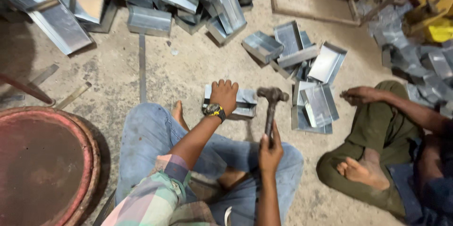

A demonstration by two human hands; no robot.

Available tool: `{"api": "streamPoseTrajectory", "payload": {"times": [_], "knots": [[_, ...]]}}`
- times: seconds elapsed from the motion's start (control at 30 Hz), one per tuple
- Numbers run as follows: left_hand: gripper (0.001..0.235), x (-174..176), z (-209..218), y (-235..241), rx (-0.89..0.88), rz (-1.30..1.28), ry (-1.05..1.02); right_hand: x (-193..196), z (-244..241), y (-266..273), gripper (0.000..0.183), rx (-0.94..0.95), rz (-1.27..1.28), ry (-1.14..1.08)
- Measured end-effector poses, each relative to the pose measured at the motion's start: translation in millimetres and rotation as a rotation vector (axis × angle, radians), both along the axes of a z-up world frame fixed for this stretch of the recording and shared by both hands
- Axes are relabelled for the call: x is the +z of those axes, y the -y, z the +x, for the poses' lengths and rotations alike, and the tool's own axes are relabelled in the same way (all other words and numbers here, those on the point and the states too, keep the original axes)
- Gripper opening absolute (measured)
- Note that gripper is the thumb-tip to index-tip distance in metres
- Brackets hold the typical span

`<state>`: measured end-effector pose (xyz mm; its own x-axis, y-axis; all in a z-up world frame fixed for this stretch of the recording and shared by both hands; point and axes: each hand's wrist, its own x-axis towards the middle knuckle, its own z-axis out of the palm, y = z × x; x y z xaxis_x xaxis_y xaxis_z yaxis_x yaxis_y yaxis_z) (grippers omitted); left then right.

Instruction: The person uses a hammer to fold and flatten the edges of small sheet-metal boxes on a fabrication floor, handling them one at a time while seated on the ground.

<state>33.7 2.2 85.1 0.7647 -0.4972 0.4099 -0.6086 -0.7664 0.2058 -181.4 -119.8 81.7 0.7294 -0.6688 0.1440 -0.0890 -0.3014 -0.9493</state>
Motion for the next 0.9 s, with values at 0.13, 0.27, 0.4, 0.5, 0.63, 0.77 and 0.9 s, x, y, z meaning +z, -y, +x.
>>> {"api": "streamPoseTrajectory", "payload": {"times": [0.13, 0.27, 0.4, 0.5, 0.63, 0.77, 0.9], "knots": [[0.051, -19, 5, 4, -0.043, 0.139, -0.227, -40, -14, 17, 0.055, -0.081, -0.008, -0.059], [0.052, -34, 28, -13, -0.163, 0.187, -0.551, -67, -4, 38, 0.055, -0.136, -0.060, -0.172], [0.063, -60, 27, -68, -0.057, 0.001, -1.127, -74, 6, 41, 0.060, -0.215, 0.390, -0.183], [0.060, -75, 21, -105, 0.071, -0.415, -1.565, -66, 6, 35, 0.062, -0.218, 0.491, -0.161], [0.056, -24, 83, -106, -0.039, -1.017, -1.504, -56, 0, 33, 0.063, -0.186, 0.393, -0.207], [0.086, 117, 228, -99, -0.385, -1.541, -0.816, -68, 7, 27, 0.062, -0.186, 0.246, -0.289], [0.107, 166, 281, -92, -0.005, -1.746, -0.539, -79, 1, 42, 0.062, -0.208, -0.167, -0.163]]}}
